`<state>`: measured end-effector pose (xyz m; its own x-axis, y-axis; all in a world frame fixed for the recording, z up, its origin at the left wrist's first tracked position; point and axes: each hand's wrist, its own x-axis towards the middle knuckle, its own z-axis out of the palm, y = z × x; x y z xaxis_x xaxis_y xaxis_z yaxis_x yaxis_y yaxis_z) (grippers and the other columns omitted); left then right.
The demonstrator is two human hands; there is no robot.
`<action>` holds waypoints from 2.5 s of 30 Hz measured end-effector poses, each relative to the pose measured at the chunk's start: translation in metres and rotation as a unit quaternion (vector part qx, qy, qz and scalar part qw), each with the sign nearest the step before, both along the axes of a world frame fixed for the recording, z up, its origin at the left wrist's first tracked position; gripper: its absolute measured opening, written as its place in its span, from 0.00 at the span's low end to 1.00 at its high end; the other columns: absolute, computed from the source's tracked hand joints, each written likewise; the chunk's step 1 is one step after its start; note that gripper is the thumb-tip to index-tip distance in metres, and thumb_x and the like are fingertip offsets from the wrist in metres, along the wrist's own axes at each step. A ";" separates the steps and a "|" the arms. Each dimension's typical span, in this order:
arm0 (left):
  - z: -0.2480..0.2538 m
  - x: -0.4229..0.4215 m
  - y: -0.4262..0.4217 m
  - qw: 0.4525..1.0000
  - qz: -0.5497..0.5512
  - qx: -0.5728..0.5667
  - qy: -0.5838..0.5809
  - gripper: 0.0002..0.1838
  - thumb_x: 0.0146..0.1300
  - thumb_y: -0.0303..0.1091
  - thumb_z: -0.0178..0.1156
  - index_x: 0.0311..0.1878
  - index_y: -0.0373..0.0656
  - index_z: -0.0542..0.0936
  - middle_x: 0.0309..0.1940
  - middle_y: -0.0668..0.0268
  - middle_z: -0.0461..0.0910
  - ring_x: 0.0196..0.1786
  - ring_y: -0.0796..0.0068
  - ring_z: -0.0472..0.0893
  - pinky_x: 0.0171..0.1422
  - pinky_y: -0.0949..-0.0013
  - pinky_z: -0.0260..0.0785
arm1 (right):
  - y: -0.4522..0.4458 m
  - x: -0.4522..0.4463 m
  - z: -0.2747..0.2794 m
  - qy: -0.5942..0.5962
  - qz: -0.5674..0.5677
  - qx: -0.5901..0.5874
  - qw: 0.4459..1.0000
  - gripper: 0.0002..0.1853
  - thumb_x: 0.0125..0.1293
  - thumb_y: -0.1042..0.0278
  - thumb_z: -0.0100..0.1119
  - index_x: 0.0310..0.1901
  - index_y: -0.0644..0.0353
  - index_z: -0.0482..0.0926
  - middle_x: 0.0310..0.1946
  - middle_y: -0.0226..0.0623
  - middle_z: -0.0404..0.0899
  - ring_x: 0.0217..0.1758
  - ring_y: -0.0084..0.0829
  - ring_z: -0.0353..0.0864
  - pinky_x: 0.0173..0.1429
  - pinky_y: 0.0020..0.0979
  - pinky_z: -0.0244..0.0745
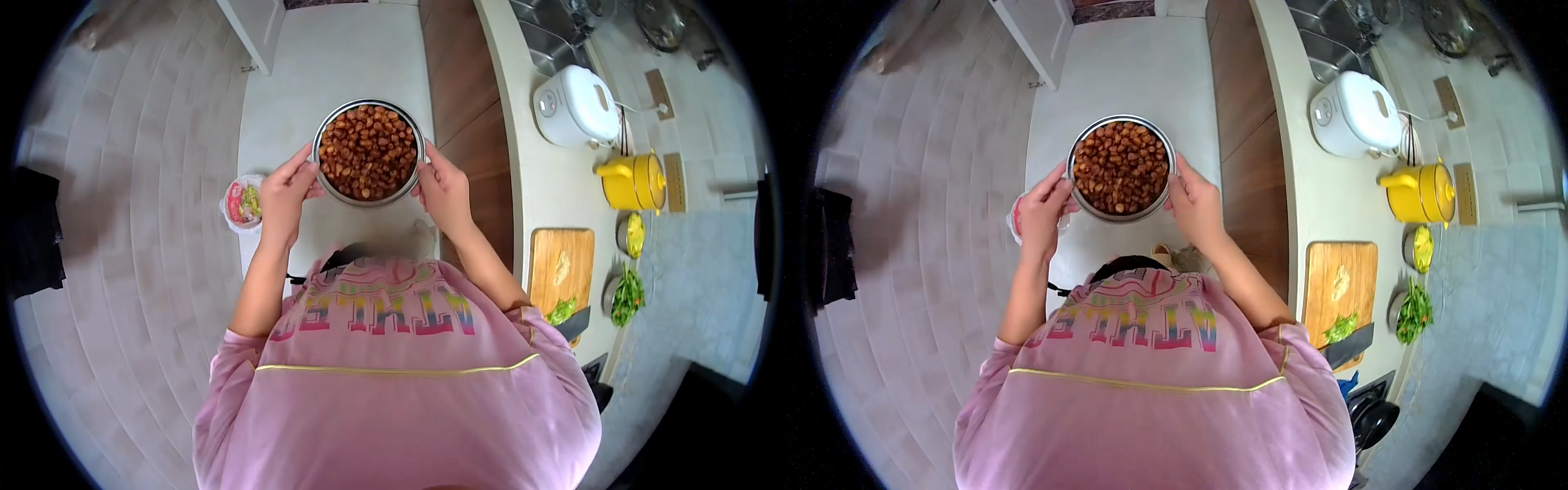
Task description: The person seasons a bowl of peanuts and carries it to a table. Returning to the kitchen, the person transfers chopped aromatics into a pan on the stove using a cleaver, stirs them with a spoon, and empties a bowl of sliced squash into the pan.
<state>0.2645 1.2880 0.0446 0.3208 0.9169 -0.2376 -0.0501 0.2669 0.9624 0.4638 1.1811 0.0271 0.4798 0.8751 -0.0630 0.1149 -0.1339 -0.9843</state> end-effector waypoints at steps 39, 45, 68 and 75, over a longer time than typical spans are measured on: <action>-0.067 0.121 0.465 0.996 -0.005 -0.083 -0.023 0.18 0.61 0.26 0.55 0.56 0.40 0.73 0.27 0.74 0.73 0.27 0.86 0.72 0.33 0.79 0.72 | 0.472 0.128 -0.047 0.047 0.015 -0.075 0.996 0.21 0.67 0.70 0.47 0.60 0.65 0.65 0.16 0.28 0.70 0.13 0.14 0.62 0.16 0.18 0.60; -0.044 0.169 0.526 0.996 0.061 -0.037 -0.048 0.19 0.60 0.25 0.56 0.56 0.38 0.73 0.33 0.68 0.77 0.29 0.84 0.75 0.34 0.78 0.72 | 0.556 0.183 -0.023 0.020 0.052 -0.014 0.998 0.20 0.66 0.72 0.46 0.60 0.65 0.66 0.16 0.28 0.70 0.13 0.14 0.63 0.16 0.18 0.60; -0.113 0.343 0.913 0.990 0.022 -0.132 -0.052 0.19 0.60 0.26 0.56 0.56 0.38 0.72 0.27 0.72 0.75 0.27 0.84 0.73 0.32 0.78 0.73 | 0.936 0.358 -0.051 0.036 0.077 -0.131 0.988 0.21 0.66 0.71 0.45 0.61 0.56 0.67 0.16 0.28 0.71 0.16 0.15 0.68 0.19 0.20 0.64; -0.019 0.382 1.070 1.000 0.031 0.002 0.004 0.18 0.61 0.26 0.55 0.56 0.40 0.74 0.26 0.73 0.73 0.25 0.86 0.71 0.33 0.79 0.72 | 1.088 0.394 -0.020 0.026 0.066 -0.044 0.997 0.21 0.66 0.72 0.45 0.61 0.53 0.67 0.18 0.28 0.72 0.18 0.16 0.70 0.19 0.20 0.65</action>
